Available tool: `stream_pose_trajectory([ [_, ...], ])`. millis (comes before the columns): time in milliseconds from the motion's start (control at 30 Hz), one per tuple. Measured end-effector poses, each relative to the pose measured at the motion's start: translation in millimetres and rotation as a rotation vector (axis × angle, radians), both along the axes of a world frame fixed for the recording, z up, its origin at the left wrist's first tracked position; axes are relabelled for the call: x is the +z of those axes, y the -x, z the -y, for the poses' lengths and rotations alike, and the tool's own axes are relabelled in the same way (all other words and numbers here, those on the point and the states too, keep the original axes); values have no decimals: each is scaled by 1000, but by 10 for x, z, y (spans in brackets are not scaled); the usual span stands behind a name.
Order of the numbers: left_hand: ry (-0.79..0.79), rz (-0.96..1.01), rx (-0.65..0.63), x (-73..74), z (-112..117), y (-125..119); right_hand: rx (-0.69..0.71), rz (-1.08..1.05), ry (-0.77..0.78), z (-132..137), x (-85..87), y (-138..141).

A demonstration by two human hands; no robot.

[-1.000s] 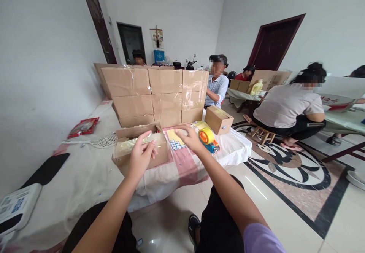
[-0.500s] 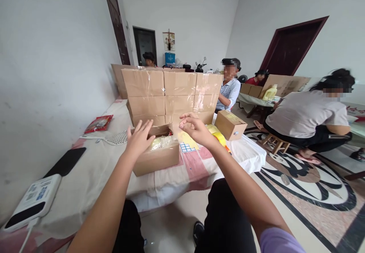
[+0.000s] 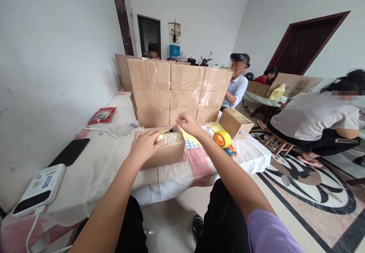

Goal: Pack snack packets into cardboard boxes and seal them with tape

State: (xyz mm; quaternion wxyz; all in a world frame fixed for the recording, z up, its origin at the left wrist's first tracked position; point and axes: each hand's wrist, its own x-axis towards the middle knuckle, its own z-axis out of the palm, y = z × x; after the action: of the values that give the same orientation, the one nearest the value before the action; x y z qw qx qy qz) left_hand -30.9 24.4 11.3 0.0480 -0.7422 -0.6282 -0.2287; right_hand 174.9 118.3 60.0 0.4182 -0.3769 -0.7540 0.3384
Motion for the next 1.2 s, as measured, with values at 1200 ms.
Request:
stream_pose_trajectory([
  [1200,147,-24,-4,-70,-78,-68,27,437,-101,-283,-303,216],
])
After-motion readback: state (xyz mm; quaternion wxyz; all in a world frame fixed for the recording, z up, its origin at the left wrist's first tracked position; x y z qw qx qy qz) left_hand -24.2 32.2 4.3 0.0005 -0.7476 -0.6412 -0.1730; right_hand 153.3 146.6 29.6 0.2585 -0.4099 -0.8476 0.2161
